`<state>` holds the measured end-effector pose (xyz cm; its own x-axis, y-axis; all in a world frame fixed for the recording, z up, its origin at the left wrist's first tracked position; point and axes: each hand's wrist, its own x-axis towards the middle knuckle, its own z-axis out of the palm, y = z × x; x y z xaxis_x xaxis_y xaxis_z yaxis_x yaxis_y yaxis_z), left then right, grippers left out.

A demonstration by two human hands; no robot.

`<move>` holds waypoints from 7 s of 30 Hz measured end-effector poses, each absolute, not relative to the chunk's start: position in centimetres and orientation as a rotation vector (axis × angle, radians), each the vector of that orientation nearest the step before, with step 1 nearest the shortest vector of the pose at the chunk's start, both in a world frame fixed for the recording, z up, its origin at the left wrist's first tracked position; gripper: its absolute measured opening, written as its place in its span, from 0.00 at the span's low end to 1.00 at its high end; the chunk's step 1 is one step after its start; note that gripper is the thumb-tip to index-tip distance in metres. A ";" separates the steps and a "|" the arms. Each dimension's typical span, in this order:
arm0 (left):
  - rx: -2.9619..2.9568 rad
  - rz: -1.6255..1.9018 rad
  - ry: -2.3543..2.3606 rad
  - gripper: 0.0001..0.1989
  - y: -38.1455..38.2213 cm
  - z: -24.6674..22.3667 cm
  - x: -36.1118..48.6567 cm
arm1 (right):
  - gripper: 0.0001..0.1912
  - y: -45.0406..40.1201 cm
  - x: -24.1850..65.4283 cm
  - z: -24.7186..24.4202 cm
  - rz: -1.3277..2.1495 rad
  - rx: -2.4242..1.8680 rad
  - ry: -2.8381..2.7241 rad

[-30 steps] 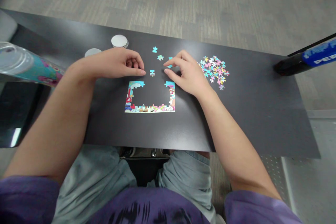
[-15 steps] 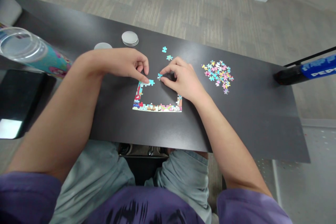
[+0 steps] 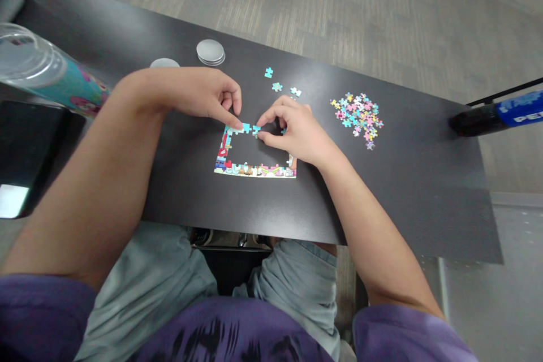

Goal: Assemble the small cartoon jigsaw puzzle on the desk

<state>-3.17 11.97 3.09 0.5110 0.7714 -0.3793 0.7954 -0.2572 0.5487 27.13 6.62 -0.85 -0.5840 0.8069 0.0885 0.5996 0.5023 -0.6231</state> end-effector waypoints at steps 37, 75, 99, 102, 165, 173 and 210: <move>2.055 -0.052 1.261 0.24 12.2 3.0 -3.3 | 0.07 6.1 26.9 -1.1 0.600 -1.259 -2.337; 2.094 -0.106 1.292 0.20 11.3 4.3 -2.4 | 0.11 5.2 25.6 -0.6 0.577 -1.247 -2.392; 2.319 0.257 1.473 0.28 10.6 2.4 -0.4 | 0.27 7.8 28.2 -1.8 0.120 -1.603 -2.361; 2.385 0.238 1.573 0.32 9.9 1.8 0.7 | 0.25 7.7 28.1 -1.6 0.126 -1.588 -2.372; 2.320 0.436 1.598 0.24 10.6 0.4 0.2 | 0.14 9.2 31.2 -1.3 0.262 -1.494 -2.225; 2.380 0.467 1.484 0.20 10.8 0.1 0.2 | 0.14 9.3 31.6 -1.2 0.319 -1.492 -2.203; 2.474 0.530 1.420 0.18 11.0 -0.7 0.1 | 0.08 10.4 34.5 -0.4 0.780 -1.436 -2.166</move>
